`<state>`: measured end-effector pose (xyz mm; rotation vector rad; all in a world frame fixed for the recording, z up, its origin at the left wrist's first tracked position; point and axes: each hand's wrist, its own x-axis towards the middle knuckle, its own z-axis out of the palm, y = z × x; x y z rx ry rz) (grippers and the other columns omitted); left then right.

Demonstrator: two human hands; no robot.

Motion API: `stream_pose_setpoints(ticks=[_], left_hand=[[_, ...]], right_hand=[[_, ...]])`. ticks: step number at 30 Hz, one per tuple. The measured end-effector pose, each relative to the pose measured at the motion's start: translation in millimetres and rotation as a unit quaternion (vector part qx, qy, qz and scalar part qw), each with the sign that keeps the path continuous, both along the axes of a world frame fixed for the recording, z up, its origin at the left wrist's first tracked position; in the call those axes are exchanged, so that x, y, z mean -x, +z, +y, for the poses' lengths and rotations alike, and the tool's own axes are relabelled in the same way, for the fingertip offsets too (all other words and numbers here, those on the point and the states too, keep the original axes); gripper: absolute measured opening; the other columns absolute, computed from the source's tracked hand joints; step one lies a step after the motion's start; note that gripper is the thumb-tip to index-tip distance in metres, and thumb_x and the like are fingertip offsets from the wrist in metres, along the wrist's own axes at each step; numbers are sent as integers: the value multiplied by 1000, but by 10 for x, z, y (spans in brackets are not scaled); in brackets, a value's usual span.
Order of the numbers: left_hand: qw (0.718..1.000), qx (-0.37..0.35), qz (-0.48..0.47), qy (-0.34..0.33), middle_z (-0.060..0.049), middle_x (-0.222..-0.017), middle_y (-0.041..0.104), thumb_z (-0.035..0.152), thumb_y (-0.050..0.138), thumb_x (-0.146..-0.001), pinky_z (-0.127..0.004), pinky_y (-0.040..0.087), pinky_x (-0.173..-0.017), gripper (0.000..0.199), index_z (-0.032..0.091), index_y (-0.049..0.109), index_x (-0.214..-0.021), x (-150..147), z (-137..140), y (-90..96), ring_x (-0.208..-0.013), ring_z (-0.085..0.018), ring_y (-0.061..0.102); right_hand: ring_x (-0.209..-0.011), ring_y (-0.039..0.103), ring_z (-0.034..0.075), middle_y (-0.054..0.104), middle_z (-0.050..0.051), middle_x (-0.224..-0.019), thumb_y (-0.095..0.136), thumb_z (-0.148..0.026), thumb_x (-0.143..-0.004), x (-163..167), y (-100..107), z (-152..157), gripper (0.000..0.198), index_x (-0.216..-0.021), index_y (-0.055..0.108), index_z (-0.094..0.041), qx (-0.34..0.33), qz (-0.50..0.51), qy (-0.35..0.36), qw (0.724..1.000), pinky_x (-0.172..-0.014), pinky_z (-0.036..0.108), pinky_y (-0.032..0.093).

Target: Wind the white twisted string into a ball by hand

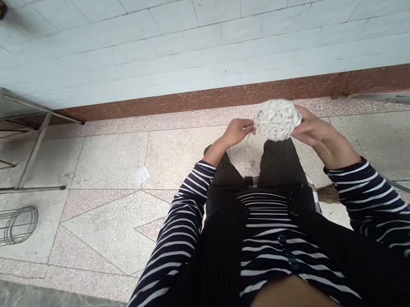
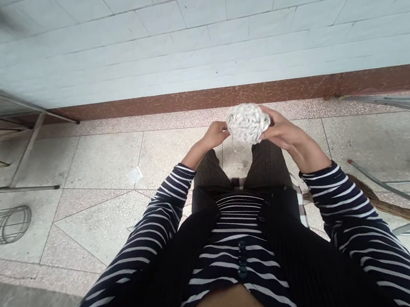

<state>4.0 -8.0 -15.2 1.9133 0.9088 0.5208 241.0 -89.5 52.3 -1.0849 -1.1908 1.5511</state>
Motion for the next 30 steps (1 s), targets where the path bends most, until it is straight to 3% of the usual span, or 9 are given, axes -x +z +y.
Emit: stream_pose_setpoints(ticks=[4,7,9,11,14,18,22,27,30], left_hand=[[994,92,13,-53,-1,-73,74,28,64,-98,-26,45,-75,33,16,75,-70,25,-295,-207,-69,-13,62],[994,90,-2,-64,-1,-74,73,34,63,-101,-26,43,-73,36,16,74,-71,102,-378,-80,-69,-13,62],[997,51,-6,-49,-2,-76,75,35,61,-102,-27,44,-75,38,17,74,-72,150,-326,97,-73,-14,64],[999,-8,21,-44,-2,-76,75,33,62,-102,-28,45,-78,35,18,74,-73,179,-230,270,-74,-15,65],[989,-101,83,-69,-2,-74,74,30,67,-100,-33,47,-86,27,20,76,-76,189,-107,418,-74,-18,63],[973,-180,108,-93,-3,-79,75,33,64,-105,-42,46,-110,32,20,73,-78,209,-36,422,-79,-19,63],[984,-156,73,-43,-7,-94,81,34,62,-105,-40,49,-104,29,19,76,-84,241,52,271,-93,-22,69],[1000,1,19,1,-3,-83,78,32,62,-101,-28,49,-84,32,16,77,-78,121,-52,-99,-83,-17,70],[996,72,19,-43,-2,-77,76,32,66,-97,-26,48,-78,31,15,75,-73,27,-282,-214,-74,-14,66]], right_hand=[[-133,63,42,67,16,-139,94,-46,-65,-158,176,360,70,-125,61,-26,-74,-53,-132,987,-98,60,65],[-133,58,47,64,19,-132,101,-35,-57,-212,-76,568,78,-119,56,-24,-85,-227,-225,944,-102,65,60],[-130,57,49,63,14,-118,104,-29,-47,-163,-372,572,82,-113,55,-25,-63,-296,-202,932,-105,70,55],[-118,61,44,62,6,-101,101,-24,-48,-55,-652,474,75,-108,55,-27,-21,-302,-98,948,-106,67,52],[-95,62,32,61,1,-87,97,-20,-50,85,-846,262,63,-101,61,-27,21,-275,-8,961,-96,55,54],[-95,65,27,69,2,-97,89,-23,-58,54,-661,77,50,-104,69,-26,79,-171,104,977,-88,43,55],[-113,68,31,74,4,-115,91,-25,-51,-33,-381,-21,62,-110,71,-27,111,-81,156,978,-93,40,57],[-134,63,39,70,9,-132,94,-36,-50,-72,-228,133,77,-122,66,-30,19,19,36,999,-108,53,56],[-134,61,42,67,12,-134,92,-46,-58,-165,-263,433,79,-128,61,-28,-67,-112,-106,986,-109,59,55]])
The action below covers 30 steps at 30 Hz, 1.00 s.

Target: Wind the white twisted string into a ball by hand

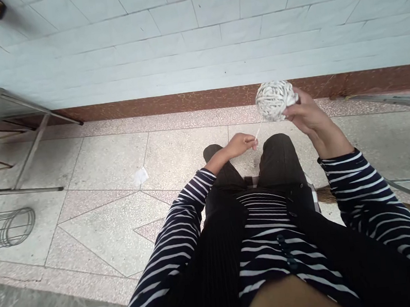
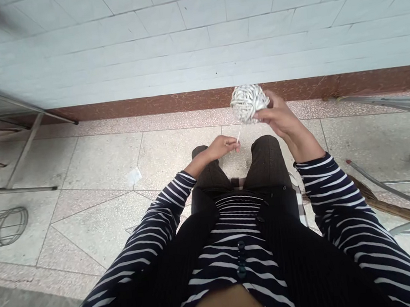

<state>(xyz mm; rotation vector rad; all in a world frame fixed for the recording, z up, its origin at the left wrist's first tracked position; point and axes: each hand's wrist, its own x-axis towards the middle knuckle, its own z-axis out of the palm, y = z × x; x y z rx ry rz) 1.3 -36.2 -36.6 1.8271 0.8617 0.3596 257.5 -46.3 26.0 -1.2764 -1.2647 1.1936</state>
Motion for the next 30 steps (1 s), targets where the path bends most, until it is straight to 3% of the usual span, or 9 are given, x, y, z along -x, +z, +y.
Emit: stream_pose_setpoints(ticks=[3,6,9,11,15,19,22,26,30], left_hand=[[999,18,-6,-34,-1,-74,73,36,66,-98,-25,47,-76,34,16,73,-71,-4,-127,98,-70,-13,62],[999,-35,-4,-28,-1,-74,72,36,61,-101,-26,45,-76,35,17,73,-74,65,-38,328,-70,-13,61],[989,-139,41,-38,-1,-70,69,32,61,-101,-29,45,-81,33,18,70,-71,127,156,484,-72,-15,59],[978,-192,64,-40,-2,-69,67,31,64,-99,-32,46,-87,32,19,70,-70,140,268,475,-75,-18,60],[988,-154,21,7,-4,-86,77,32,63,-100,-32,47,-89,25,19,77,-84,115,374,238,-88,-20,68],[997,-65,1,41,-2,-79,74,30,60,-98,-28,45,-80,29,15,76,-78,70,283,-5,-80,-17,66],[1000,-12,14,2,1,-69,67,33,62,-97,-26,42,-75,33,16,73,-71,61,80,-15,-70,-14,59],[997,29,-7,-67,0,-70,68,36,60,-100,-26,43,-75,38,17,69,-69,106,-151,243,-69,-12,58],[995,-43,5,-85,0,-70,67,34,56,-104,-29,44,-76,41,17,65,-67,128,-80,589,-66,-12,56]], right_hand=[[-134,57,46,62,17,-135,96,-41,-53,-73,-171,225,86,-128,58,-22,-37,-228,-115,966,-110,65,51],[-119,62,45,65,15,-121,95,-32,-45,9,-397,175,83,-119,58,-21,28,-338,-72,938,-104,63,52],[-98,65,35,67,5,-98,89,-29,-48,196,-518,-87,66,-108,61,-23,116,-277,94,949,-95,53,55],[-99,66,32,68,3,-97,87,-28,-51,290,-497,-267,59,-106,65,-24,139,-179,193,955,-95,49,55],[-121,68,36,74,6,-117,91,-25,-50,301,-273,-455,64,-111,71,-25,164,17,251,954,-108,50,54],[-134,64,40,73,10,-128,97,-29,-48,160,20,-386,77,-121,71,-26,126,90,156,976,-110,55,56],[-126,67,39,72,9,-123,97,-36,-55,12,160,-200,78,-126,67,-27,94,21,39,995,-101,56,61],[-115,66,39,69,12,-114,99,-41,-55,-105,93,51,74,-117,63,-24,73,-166,-110,977,-89,54,62],[-108,65,39,66,12,-109,98,-41,-53,108,-172,65,76,-114,57,-22,91,-300,-112,943,-89,53,57]])
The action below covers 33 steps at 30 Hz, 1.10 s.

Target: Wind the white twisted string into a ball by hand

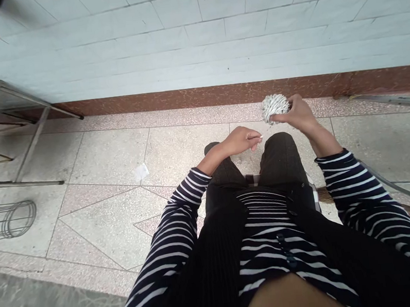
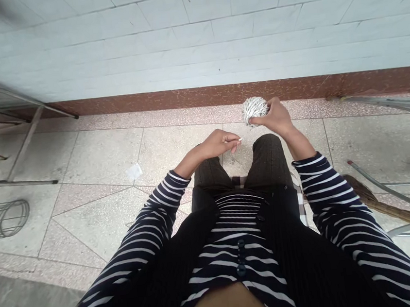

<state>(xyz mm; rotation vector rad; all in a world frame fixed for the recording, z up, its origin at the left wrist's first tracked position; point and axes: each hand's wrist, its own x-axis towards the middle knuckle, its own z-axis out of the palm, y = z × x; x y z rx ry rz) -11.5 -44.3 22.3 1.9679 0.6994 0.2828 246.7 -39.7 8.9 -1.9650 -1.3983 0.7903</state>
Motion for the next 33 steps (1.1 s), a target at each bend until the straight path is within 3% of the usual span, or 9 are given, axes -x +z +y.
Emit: stream_pose_setpoints(ticks=[4,6,9,14,18,21,24,28,33], left_hand=[[983,-175,58,15,1,-64,61,23,62,-99,-40,48,-105,34,19,63,-65,-26,237,143,-70,-15,57],[970,-232,68,1,0,-65,62,20,65,-98,-49,38,-124,32,20,64,-65,-14,331,148,-78,-18,61],[966,-251,52,-4,-4,-82,73,23,65,-100,-56,25,-135,23,20,72,-78,64,458,129,-99,-23,68],[985,-149,12,88,-6,-103,82,33,66,-101,-46,45,-119,21,19,79,-93,179,664,-98,-105,-23,72],[991,-31,-13,132,-4,-91,81,33,63,-99,-33,51,-91,27,17,79,-85,80,508,-435,-90,-19,72],[996,32,-10,80,-1,-77,74,32,63,-97,-27,48,-82,30,16,76,-75,-30,183,-531,-76,-14,66],[998,55,-4,20,0,-70,68,34,62,-99,-26,44,-75,35,16,71,-70,-65,-66,-405,-69,-12,60],[999,-22,9,27,0,-70,67,29,58,-101,-29,45,-77,34,17,69,-71,-7,-28,-87,-68,-13,58],[975,-212,72,-10,-1,-68,66,21,60,-100,-47,42,-119,31,19,67,-70,13,205,131,-73,-17,61]], right_hand=[[-95,64,33,63,4,-98,90,-35,-49,317,-191,-214,72,-110,53,-24,59,-4,102,993,-88,47,52],[-93,63,30,63,2,-95,86,-32,-49,364,-209,-334,64,-106,56,-25,83,89,174,977,-87,44,52],[-99,65,31,68,1,-97,88,-29,-50,308,-129,-493,58,-102,63,-25,118,244,251,929,-92,44,53],[-125,67,39,77,7,-119,101,-33,-47,222,198,-671,73,-113,72,-25,91,379,228,892,-111,52,53],[-142,60,43,70,11,-144,104,-42,-50,157,470,-568,89,-132,71,-29,3,370,202,907,-115,58,54],[-150,54,41,59,10,-159,100,-45,-56,46,509,-327,99,-146,61,-33,-72,313,175,931,-116,57,54],[-149,53,39,54,10,-161,96,-39,-58,-22,312,-105,101,-150,56,-32,-100,235,150,955,-119,56,50],[-126,62,40,65,9,-130,90,-36,-50,110,-152,-111,91,-133,55,-26,-38,143,112,983,-114,60,50],[-108,61,33,62,4,-112,85,-36,-50,323,-392,-371,87,-129,50,-27,49,191,134,971,-107,53,50]])
